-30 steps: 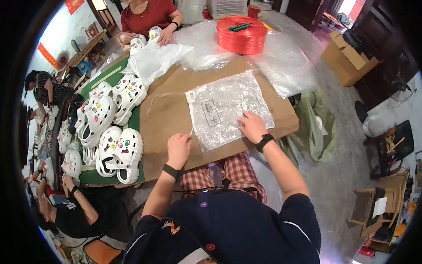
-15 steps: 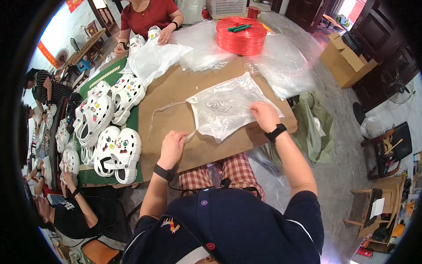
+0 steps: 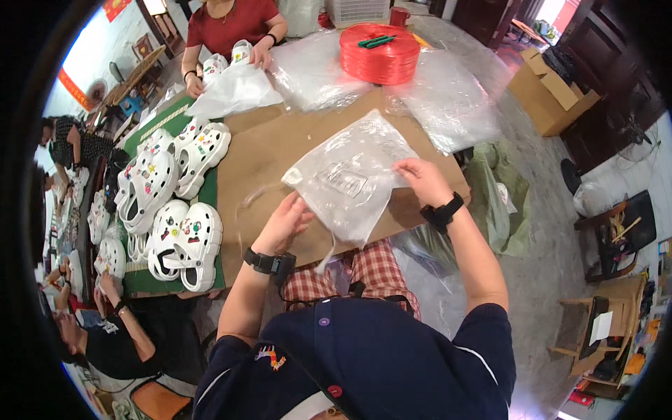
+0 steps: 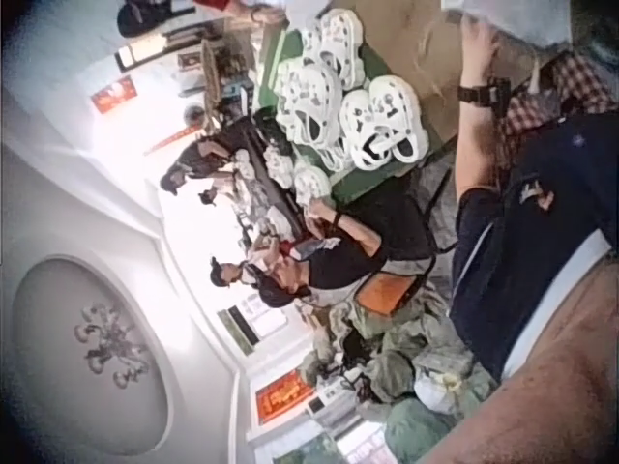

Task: Packaging finished shoes into plastic bags and preparing them for shipping in a workshop setting.

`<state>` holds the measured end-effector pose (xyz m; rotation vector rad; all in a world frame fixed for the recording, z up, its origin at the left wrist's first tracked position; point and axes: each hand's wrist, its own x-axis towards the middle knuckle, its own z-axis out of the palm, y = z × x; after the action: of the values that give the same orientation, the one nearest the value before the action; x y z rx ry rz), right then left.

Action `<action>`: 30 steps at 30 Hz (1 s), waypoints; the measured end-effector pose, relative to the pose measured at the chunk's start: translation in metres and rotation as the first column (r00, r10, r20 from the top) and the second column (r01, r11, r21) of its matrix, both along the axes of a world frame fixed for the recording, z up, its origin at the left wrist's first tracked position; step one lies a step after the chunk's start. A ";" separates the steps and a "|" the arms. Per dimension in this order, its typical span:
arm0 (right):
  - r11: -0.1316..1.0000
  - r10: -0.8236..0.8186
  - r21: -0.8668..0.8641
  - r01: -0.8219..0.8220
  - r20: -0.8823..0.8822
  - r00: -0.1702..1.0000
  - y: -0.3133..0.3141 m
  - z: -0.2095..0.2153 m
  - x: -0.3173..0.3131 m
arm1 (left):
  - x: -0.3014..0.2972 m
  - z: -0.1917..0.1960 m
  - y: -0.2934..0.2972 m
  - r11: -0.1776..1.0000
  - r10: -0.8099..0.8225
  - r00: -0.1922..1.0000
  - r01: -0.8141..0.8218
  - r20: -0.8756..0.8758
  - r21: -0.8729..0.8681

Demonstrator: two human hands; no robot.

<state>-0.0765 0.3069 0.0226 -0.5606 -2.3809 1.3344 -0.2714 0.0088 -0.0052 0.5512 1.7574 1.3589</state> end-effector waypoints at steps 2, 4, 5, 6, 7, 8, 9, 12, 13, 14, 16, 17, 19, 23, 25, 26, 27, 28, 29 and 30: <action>0.999 0.027 -0.023 -0.028 -0.041 0.999 -0.015 0.009 0.001 | -0.002 0.012 0.013 0.981 0.008 0.863 -0.105 0.505 0.163; 0.983 0.145 -0.094 -0.157 -0.121 0.982 -0.028 0.014 0.000 | 0.003 0.022 0.026 0.974 0.026 0.797 -0.156 0.604 0.164; 0.983 0.181 -0.012 -0.184 -0.134 0.974 -0.034 0.017 0.000 | 0.005 0.019 0.034 0.922 0.037 0.840 -0.238 0.542 0.305; 0.975 0.218 0.070 -0.210 -0.140 0.966 -0.039 0.020 0.000 | 0.006 0.019 0.042 0.843 0.061 0.874 -0.304 0.483 0.444; 0.975 0.218 0.066 -0.211 -0.128 0.967 -0.045 0.024 0.003 | 0.005 0.024 0.046 0.883 0.097 0.912 -0.263 0.398 0.389; 0.966 0.225 0.155 -0.206 -0.110 0.968 -0.048 0.032 0.010 | 0.005 0.026 0.052 0.888 0.074 0.915 -0.241 0.396 0.391; 0.969 0.168 0.195 -0.155 -0.054 0.984 -0.049 0.034 0.018 | 0.005 0.029 0.057 0.859 0.064 0.914 -0.255 0.402 0.444; 0.992 -0.046 0.115 0.050 -0.037 0.998 -0.058 0.035 0.054 | 0.010 0.039 0.061 0.860 -0.010 0.939 -0.167 0.343 0.483; 0.982 -0.132 0.135 0.134 -0.024 0.991 -0.060 0.030 0.070 | 0.016 0.040 0.065 0.888 -0.054 0.932 -0.120 0.358 0.445; 0.980 -0.181 0.075 0.183 -0.035 0.983 -0.063 0.027 0.086 | 0.023 0.042 0.068 0.912 -0.095 0.922 -0.070 0.375 0.404; 0.950 -0.292 0.153 0.271 0.136 0.947 -0.062 0.018 0.126 | 0.036 0.047 0.077 0.901 -0.219 0.895 0.033 0.388 0.433; 0.949 -0.311 0.091 0.301 0.126 0.942 -0.054 -0.001 0.149 | 0.039 0.046 0.082 0.922 -0.188 0.921 0.046 0.342 0.384; 0.907 -0.398 -0.085 0.413 0.152 0.905 -0.052 -0.031 0.196 | 0.043 0.038 0.086 0.927 -0.191 0.942 0.081 0.275 0.367; 0.723 -0.362 -0.334 0.605 0.563 0.743 -0.049 -0.113 0.317 | 0.047 0.049 0.084 0.949 -0.179 0.943 0.090 0.281 0.301; 0.683 -0.405 -0.152 0.715 0.735 0.543 -0.064 -0.169 0.374 | 0.046 0.052 0.080 0.958 -0.154 0.957 0.083 0.247 0.275; 0.793 -0.384 -0.010 0.609 0.768 0.513 -0.066 -0.203 0.402 | 0.044 0.054 0.076 0.959 -0.161 0.954 0.092 0.251 0.266; 0.794 -0.342 0.020 0.607 0.840 0.421 -0.072 -0.222 0.401 | 0.041 0.054 0.069 0.965 -0.139 0.965 0.081 0.224 0.251; 0.792 -0.306 0.058 0.608 0.899 0.313 -0.077 -0.242 0.409 | 0.040 0.054 0.066 0.967 -0.129 0.971 0.078 0.202 0.244; 0.869 -0.282 0.097 0.486 0.903 0.323 -0.081 -0.265 0.410 | 0.040 0.054 0.061 0.968 -0.122 0.971 0.069 0.208 0.242; 0.926 -0.260 0.138 0.352 0.908 0.329 -0.083 -0.291 0.417 | 0.040 0.054 0.059 0.969 -0.123 0.971 0.072 0.207 0.237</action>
<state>0.3401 0.2241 -0.2680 -2.1793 -2.6997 1.0323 -0.2316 0.0680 0.0488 0.5791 1.3882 1.5008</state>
